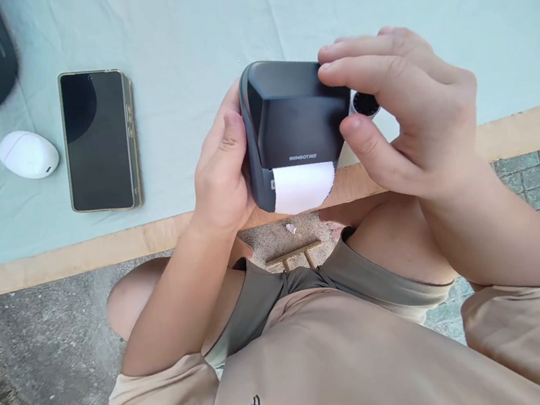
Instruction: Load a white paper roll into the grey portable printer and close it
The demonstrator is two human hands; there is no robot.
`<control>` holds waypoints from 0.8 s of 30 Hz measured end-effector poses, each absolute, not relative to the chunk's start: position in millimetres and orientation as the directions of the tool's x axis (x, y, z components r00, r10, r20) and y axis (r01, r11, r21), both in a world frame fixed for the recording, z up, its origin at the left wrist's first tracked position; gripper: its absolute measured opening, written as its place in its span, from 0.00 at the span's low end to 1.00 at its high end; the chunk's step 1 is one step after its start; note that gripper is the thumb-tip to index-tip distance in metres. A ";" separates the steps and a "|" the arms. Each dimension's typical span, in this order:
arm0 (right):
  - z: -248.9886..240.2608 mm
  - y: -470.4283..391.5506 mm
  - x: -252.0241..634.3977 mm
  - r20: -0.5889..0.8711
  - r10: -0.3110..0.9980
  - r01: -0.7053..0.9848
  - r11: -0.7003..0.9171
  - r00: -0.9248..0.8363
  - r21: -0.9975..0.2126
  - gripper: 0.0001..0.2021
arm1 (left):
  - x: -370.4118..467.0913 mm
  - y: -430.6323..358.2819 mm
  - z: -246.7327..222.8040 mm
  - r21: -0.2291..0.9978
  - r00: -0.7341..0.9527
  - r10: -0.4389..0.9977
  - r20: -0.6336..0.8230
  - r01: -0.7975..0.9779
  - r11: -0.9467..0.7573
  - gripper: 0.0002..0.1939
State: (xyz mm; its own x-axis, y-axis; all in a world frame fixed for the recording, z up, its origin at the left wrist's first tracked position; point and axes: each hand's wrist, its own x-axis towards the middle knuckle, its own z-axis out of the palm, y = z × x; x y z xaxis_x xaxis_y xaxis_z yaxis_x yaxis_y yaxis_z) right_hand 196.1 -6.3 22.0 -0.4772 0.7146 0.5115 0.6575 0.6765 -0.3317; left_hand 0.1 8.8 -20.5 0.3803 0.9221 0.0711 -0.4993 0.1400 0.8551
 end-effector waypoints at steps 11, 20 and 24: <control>21.5 -6.0 194.0 0.475 0.750 0.660 0.647 -0.461 -0.381 0.20 | 3.2 5.1 -17.1 0.848 0.340 0.940 0.043 -0.510 0.146 0.17; 25.7 -10.3 195.0 0.409 0.765 0.705 0.631 -0.498 -0.322 0.29 | -0.7 11.2 -26.9 0.843 0.346 0.936 0.062 -0.520 0.136 0.16; 27.1 -6.0 195.0 0.385 0.773 0.672 0.632 -0.505 -0.387 0.29 | 2.6 8.1 -16.8 0.831 0.352 0.936 0.018 -0.525 0.181 0.15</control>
